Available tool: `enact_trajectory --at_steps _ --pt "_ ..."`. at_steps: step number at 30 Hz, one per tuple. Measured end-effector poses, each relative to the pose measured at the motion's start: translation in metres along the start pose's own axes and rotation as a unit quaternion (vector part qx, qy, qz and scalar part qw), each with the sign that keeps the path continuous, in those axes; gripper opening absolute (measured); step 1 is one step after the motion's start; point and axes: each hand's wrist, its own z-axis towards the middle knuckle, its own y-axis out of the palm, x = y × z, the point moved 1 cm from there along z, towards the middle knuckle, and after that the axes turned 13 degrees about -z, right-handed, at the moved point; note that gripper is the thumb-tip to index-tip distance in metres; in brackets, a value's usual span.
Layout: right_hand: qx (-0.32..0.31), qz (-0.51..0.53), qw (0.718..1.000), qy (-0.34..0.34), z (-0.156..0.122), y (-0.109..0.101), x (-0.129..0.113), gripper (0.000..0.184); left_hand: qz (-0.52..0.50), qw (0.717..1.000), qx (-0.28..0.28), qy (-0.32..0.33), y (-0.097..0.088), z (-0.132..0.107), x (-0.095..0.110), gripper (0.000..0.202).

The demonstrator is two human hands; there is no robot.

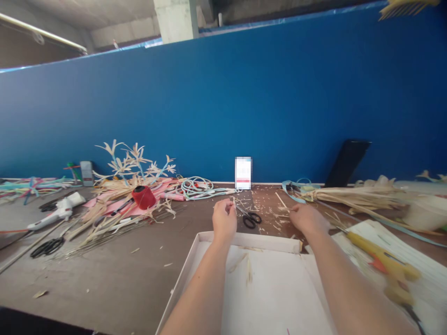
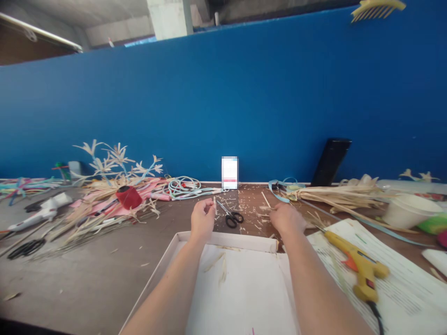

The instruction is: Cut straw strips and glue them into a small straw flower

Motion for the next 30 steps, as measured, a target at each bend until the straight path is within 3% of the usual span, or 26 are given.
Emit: enact_trajectory --at_steps 4,7,11,15,17,23,26,28,30 --pt "0.198 -0.013 0.98 -0.001 -0.012 -0.011 -0.003 0.04 0.007 1.0 -0.002 0.013 0.0 0.0 0.001 0.013" --pt "0.243 -0.028 0.97 0.014 -0.017 -0.014 -0.003 0.046 0.009 1.0 -0.002 0.015 -0.001 0.0 0.002 0.013" --pt "0.201 -0.025 0.979 0.002 -0.013 -0.011 0.0 0.042 0.014 1.0 0.0 0.016 -0.001 0.0 0.003 0.013" --pt "0.02 -0.007 1.0 -0.017 -0.002 -0.001 0.001 0.034 0.015 1.0 -0.003 0.004 -0.001 0.0 0.004 0.014" --pt "-0.032 -0.012 0.999 -0.018 0.001 0.003 0.001 0.027 0.021 1.0 -0.009 -0.002 -0.001 0.0 0.004 0.015" --pt "-0.049 -0.014 0.998 -0.029 0.001 0.005 0.0 0.017 0.012 0.999 -0.035 -0.018 0.0 -0.001 0.003 0.015" --pt "0.003 0.066 0.998 -0.024 0.0 0.002 -0.003 0.02 -0.003 0.999 -0.044 -0.032 0.0 -0.001 0.002 0.013" --pt "0.05 0.213 0.976 -0.012 0.0 -0.001 -0.005 0.026 -0.013 0.998 -0.045 -0.042 0.0 -0.001 0.002 0.013" --pt "0.057 0.44 0.896 -0.002 0.003 -0.003 -0.007 0.025 -0.02 0.998 -0.044 -0.05 0.001 -0.001 0.002 0.014"
